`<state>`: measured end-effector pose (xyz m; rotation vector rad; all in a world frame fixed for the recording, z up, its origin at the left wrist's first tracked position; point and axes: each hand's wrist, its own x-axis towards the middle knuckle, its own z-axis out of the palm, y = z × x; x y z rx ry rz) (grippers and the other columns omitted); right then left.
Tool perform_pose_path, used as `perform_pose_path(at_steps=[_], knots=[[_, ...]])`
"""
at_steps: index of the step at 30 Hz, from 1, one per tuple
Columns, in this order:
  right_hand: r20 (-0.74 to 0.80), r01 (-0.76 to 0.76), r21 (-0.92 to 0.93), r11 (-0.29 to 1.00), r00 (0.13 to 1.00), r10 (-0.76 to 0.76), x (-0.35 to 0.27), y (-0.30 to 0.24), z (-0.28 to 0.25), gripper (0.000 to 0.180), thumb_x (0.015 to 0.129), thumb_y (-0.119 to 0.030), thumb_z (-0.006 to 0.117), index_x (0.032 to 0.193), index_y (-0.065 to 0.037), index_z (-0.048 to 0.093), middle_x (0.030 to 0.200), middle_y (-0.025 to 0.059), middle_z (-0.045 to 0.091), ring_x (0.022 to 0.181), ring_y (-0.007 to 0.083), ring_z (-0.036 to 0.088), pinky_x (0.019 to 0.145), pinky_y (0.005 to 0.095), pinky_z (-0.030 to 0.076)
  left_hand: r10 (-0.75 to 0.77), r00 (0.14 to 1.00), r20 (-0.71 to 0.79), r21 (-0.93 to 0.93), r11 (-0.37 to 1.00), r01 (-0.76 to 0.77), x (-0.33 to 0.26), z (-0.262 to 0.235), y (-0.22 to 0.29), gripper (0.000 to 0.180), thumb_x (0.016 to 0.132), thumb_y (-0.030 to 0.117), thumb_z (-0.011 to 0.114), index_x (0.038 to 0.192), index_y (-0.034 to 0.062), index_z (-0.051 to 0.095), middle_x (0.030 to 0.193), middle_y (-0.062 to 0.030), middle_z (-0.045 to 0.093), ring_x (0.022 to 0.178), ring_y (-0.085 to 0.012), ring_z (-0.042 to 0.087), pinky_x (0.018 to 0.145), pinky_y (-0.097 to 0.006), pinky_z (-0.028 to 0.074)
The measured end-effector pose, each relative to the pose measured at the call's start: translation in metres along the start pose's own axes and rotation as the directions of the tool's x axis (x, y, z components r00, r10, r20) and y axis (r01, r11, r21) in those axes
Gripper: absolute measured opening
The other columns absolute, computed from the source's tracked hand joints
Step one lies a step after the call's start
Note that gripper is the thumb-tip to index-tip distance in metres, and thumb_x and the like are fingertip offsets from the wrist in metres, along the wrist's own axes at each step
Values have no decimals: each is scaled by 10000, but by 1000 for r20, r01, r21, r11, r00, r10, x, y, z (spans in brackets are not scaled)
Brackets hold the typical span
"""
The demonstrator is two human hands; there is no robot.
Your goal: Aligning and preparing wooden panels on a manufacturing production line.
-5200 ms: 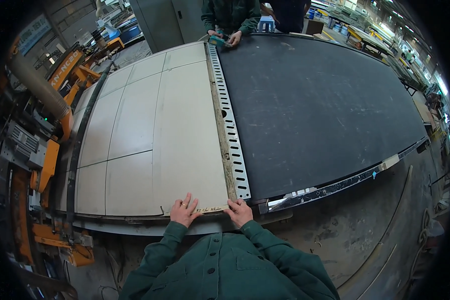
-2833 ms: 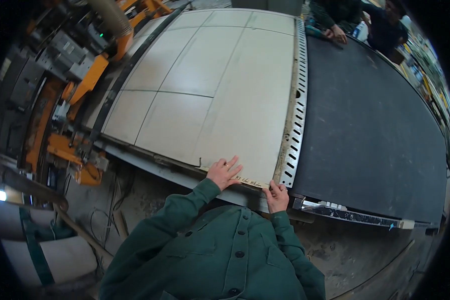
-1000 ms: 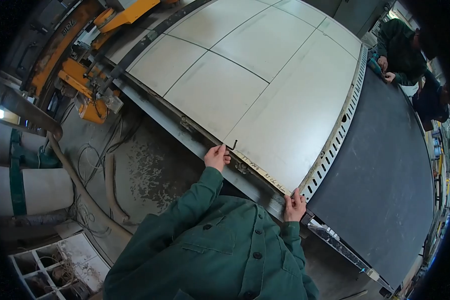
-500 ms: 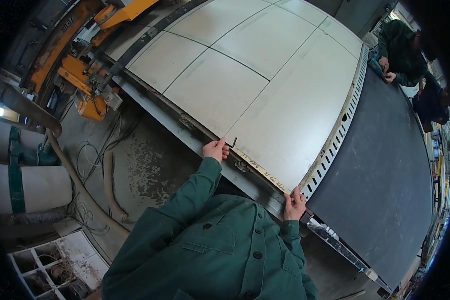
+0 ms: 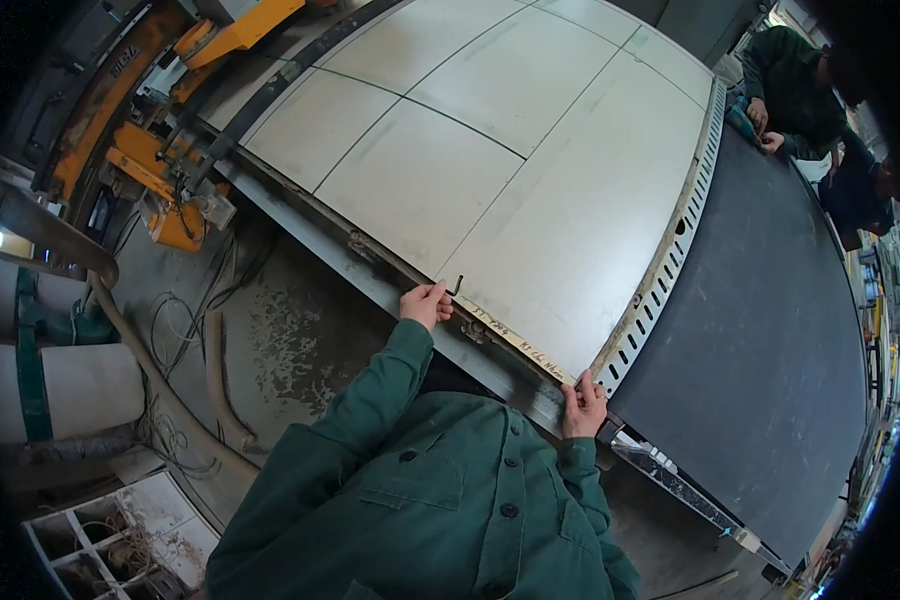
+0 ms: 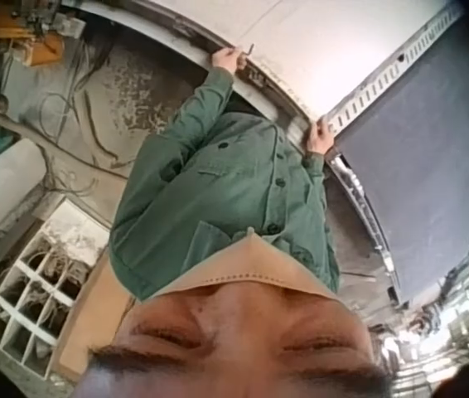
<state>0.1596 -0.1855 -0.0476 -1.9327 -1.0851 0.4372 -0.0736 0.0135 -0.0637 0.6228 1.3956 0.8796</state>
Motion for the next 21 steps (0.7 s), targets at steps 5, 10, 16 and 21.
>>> perform_pose_path(at_steps=[5, 10, 16, 21], knots=[[-11, -20, 3, 1000, 1000, 20, 1, 5, 2, 434, 631, -35, 655, 1044, -52, 523, 703, 16, 407, 530, 73, 390, 496, 181, 372, -22, 999, 28, -9, 1000, 23, 0, -3, 4, 204, 764, 187, 554, 686, 2, 516, 593, -50, 531, 456, -107, 500, 399, -215, 417], [-24, -21, 7, 1000, 999, 21, 0, -2, 1, 421, 633, -34, 650, 1036, -44, 527, 688, 19, 398, 523, 77, 393, 497, 181, 378, -95, 993, 72, -17, 995, 96, 5, -4, 6, 210, 762, 186, 560, 704, -12, 519, 592, -65, 535, 456, -124, 509, 398, -227, 422], [-70, -22, 29, 999, 997, 24, -1, 1, 2, 419, 627, -32, 661, 1025, -50, 534, 689, 20, 402, 519, 75, 416, 502, 179, 396, -120, 978, 168, -21, 992, 125, 12, -10, 4, 215, 771, 175, 542, 703, -26, 508, 590, -99, 534, 471, -165, 530, 404, -256, 443], [-49, -35, -81, 996, 998, 31, -2, -9, -2, 433, 627, -96, 672, 1034, -65, 525, 683, 47, 430, 521, 116, 446, 502, 228, 410, -122, 978, 171, 8, 992, 123, 16, -17, 3, 208, 768, 181, 552, 712, -12, 500, 596, -89, 530, 479, -169, 530, 397, -259, 440]])
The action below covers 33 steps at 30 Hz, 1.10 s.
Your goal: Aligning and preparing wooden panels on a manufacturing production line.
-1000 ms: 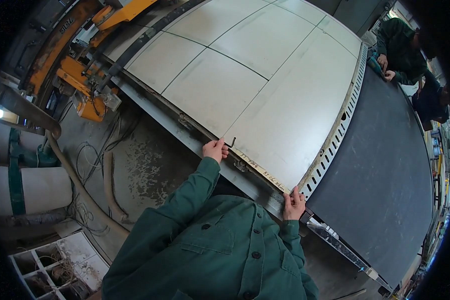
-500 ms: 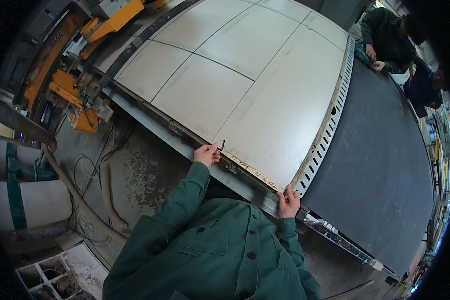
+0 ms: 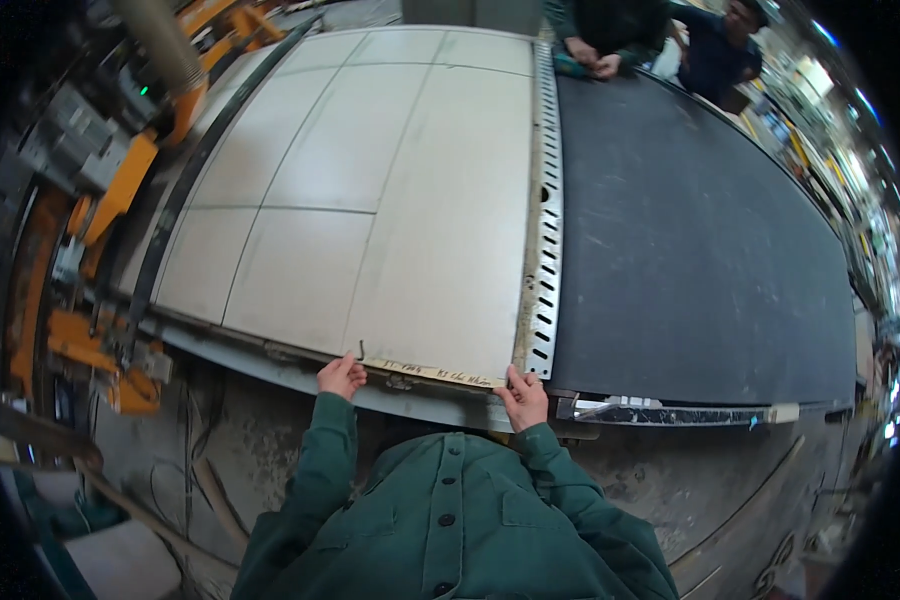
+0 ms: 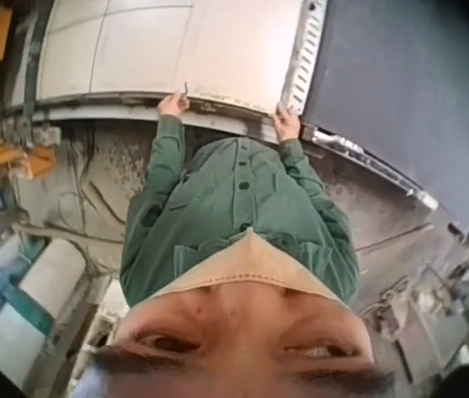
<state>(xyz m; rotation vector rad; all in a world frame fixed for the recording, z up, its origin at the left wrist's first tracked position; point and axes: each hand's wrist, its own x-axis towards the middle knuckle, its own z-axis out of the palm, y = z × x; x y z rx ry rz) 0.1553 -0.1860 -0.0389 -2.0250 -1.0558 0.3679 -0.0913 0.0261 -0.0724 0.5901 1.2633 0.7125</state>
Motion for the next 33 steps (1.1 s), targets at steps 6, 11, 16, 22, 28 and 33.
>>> perform_pose_path(at_steps=[6, 11, 16, 22, 28, 33], knots=[[-20, -86, 23, 996, 996, 87, -1, 7, 0, 469, 630, -156, 661, 1063, -72, 502, 677, 64, 446, 527, 143, 478, 498, 256, 417, -31, 999, 30, 27, 999, 31, 2, 3, 3, 186, 779, 182, 537, 725, 15, 476, 580, -80, 528, 458, -166, 519, 394, -261, 434], [-54, -69, 40, 997, 996, 71, 0, 5, 1, 447, 617, -155, 664, 1022, -42, 514, 667, 76, 450, 516, 153, 493, 486, 265, 418, -46, 997, 69, 48, 998, 42, 7, -6, 5, 179, 783, 186, 530, 724, 25, 481, 588, -72, 527, 474, -165, 525, 402, -264, 442], [-61, -60, 61, 996, 996, 64, -2, 6, 1, 403, 624, -163, 660, 982, -32, 531, 690, 75, 450, 515, 154, 496, 483, 262, 416, -52, 995, 81, 78, 996, 46, 8, -8, 5, 183, 786, 193, 526, 732, 23, 482, 599, -72, 529, 489, -164, 528, 419, -262, 448], [-64, -67, 74, 995, 995, 72, -3, 5, -1, 417, 629, -154, 670, 995, -16, 525, 681, 71, 441, 510, 137, 488, 484, 246, 419, -55, 994, 97, 75, 996, 48, 4, -7, 7, 189, 791, 197, 518, 711, 33, 466, 596, -70, 525, 492, -165, 527, 428, -260, 451], [-93, -48, 39, 998, 994, 51, -4, 9, 0, 423, 622, -172, 676, 987, -16, 529, 687, 75, 453, 521, 144, 494, 492, 249, 421, -60, 990, 124, 86, 995, 50, 5, -8, 8, 194, 790, 204, 520, 716, 34, 465, 597, -69, 527, 491, -162, 528, 435, -264, 452], [-66, -91, 53, 994, 993, 94, -4, 8, -1, 415, 628, -224, 657, 980, -44, 533, 727, 75, 461, 551, 175, 507, 512, 287, 424, -56, 990, 130, 84, 995, 45, 5, -9, 8, 177, 794, 195, 512, 715, 41, 473, 600, -61, 530, 487, -153, 527, 431, -262, 455]])
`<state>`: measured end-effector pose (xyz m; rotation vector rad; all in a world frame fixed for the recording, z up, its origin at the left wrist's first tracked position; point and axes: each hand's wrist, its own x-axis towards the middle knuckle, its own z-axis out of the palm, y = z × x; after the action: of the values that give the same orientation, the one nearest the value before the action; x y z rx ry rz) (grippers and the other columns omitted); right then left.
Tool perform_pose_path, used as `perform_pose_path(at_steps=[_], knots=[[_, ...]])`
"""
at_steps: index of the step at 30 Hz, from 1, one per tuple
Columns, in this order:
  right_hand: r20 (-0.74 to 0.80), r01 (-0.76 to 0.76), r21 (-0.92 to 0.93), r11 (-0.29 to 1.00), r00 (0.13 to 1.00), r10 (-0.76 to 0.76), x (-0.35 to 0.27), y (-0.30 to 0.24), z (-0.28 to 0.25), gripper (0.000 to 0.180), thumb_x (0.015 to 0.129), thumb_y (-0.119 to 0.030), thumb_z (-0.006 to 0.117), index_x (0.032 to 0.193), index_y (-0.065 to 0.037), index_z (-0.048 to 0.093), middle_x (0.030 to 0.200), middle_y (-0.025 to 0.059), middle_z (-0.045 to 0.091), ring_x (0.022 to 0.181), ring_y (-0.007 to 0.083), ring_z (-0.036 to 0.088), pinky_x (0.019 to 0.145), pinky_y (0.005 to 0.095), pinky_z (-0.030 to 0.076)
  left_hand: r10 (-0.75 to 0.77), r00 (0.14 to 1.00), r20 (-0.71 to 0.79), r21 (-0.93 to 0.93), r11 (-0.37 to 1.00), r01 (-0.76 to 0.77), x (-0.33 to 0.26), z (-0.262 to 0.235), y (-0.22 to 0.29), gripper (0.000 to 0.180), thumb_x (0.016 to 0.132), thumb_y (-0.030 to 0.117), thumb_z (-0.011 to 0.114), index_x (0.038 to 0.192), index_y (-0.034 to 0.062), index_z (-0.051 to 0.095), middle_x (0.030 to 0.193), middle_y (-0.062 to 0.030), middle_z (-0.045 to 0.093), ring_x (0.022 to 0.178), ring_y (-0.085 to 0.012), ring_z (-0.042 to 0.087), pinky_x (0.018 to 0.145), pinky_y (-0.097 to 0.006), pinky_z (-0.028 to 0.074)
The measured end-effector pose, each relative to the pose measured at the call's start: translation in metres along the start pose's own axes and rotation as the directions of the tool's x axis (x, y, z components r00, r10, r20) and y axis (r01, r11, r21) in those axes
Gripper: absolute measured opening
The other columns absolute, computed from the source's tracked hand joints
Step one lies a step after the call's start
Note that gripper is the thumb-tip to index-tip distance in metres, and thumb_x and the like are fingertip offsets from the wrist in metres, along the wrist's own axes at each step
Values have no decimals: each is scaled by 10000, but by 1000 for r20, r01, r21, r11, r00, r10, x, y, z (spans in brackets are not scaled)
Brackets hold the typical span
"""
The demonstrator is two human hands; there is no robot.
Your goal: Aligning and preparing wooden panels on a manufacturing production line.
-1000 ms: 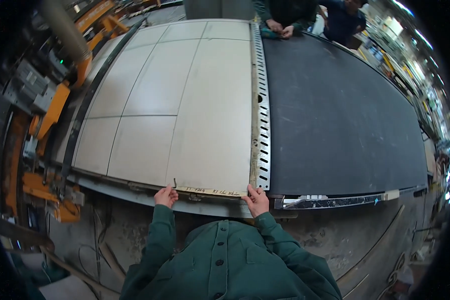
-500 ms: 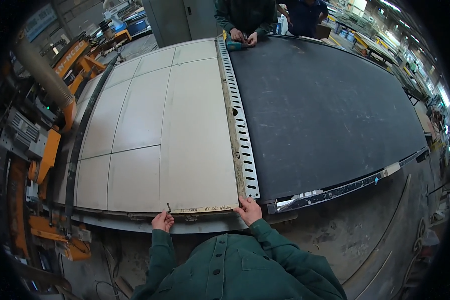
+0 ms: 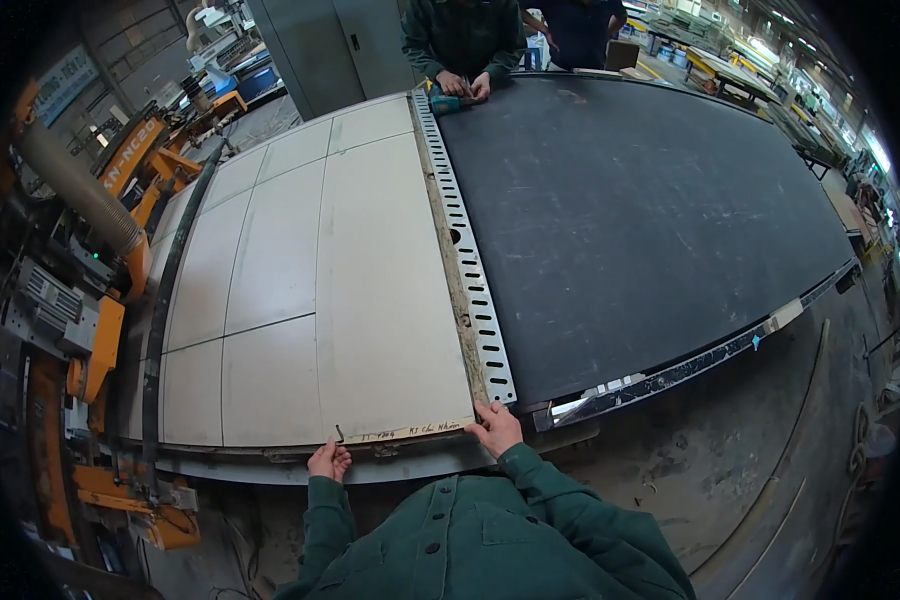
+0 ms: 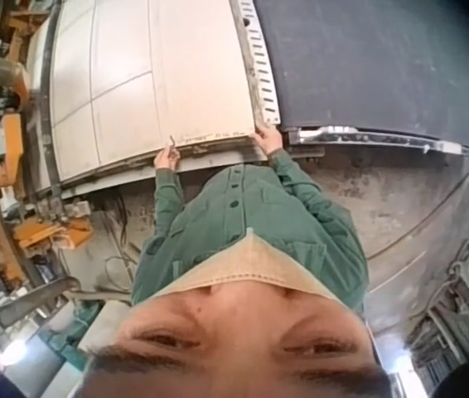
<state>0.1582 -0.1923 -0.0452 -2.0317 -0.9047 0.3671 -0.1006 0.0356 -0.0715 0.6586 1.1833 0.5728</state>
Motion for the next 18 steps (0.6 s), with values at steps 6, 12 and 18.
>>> perform_pose_path(at_steps=[6, 12, 18], knots=[[-10, 23, -22, 999, 1000, -23, 0, 0, -1, 416, 630, -233, 653, 982, -47, 532, 731, 77, 462, 562, 177, 508, 516, 287, 425, 7, 1000, 1, 9, 1000, -7, -3, 3, 2, 184, 794, 203, 511, 717, 41, 472, 601, -63, 532, 487, -155, 528, 432, -264, 457], [-32, 54, -2, 999, 998, -54, 1, -3, -3, 408, 621, -184, 672, 971, -21, 539, 683, 72, 452, 523, 155, 492, 499, 260, 419, 16, 1000, -3, 2, 1000, -16, -2, 1, 0, 195, 794, 207, 512, 714, 34, 470, 599, -65, 530, 490, -156, 530, 435, -262, 459], [-11, 42, 11, 999, 999, -42, 1, 1, -2, 414, 619, -200, 670, 972, -27, 539, 698, 76, 458, 538, 164, 502, 507, 270, 421, 27, 999, -16, -19, 999, -27, -3, 4, 0, 197, 788, 202, 523, 707, 33, 460, 590, -74, 529, 477, -164, 528, 414, -260, 451]])
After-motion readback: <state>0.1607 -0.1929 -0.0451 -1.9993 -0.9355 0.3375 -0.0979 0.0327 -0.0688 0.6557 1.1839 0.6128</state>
